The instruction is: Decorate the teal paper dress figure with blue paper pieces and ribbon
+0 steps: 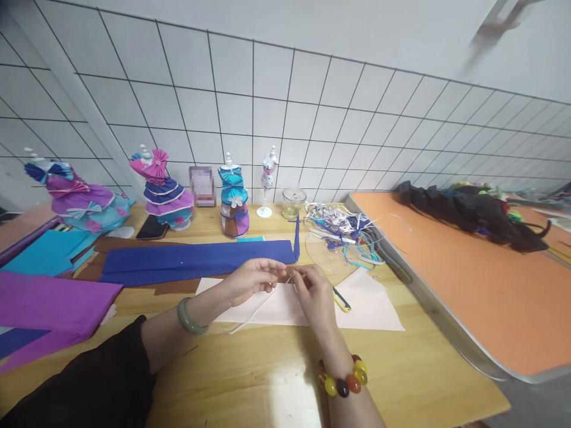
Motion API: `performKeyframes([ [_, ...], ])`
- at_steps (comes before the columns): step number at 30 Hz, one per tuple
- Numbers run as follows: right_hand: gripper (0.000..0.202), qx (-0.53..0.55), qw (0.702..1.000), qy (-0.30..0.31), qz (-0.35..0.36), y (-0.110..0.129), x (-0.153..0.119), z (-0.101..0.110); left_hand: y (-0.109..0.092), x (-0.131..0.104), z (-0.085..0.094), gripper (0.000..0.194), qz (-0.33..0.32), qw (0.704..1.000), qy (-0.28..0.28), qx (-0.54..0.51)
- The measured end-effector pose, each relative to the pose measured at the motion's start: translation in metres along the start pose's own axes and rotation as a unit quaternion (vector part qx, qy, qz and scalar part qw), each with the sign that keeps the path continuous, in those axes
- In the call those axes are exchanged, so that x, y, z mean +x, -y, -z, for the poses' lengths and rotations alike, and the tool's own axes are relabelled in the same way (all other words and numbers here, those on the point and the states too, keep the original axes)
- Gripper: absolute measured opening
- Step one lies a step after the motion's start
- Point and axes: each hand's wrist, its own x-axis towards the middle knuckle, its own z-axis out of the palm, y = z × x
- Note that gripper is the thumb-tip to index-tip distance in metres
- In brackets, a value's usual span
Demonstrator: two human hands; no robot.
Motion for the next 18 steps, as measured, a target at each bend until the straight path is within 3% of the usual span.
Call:
performKeyframes([
  [3,0.020,0.010,0.998,-0.029,0.061,0.0082,-0.0026,-0.0001,-0.0017,-0.0013,-0.0007,0.029,0.024,0.998,-0.008,-0.052],
  [6,0.019,0.012,0.997,-0.020,0.073,0.0113,-0.0041,-0.0015,-0.0020,-0.0007,-0.0008,0.029,0.028,0.996,-0.020,-0.081],
  [11,0.023,0.074,0.997,0.023,0.012,0.0117,-0.0036,-0.0045,-0.0006,0.0005,-0.0019,0.029,0.010,0.996,-0.039,-0.075],
  [18,0.032,0.147,0.987,0.029,-0.052,0.0095,-0.0038,-0.0074,0.0030,0.0009,-0.0040,0.028,-0.012,0.999,-0.040,0.006],
])
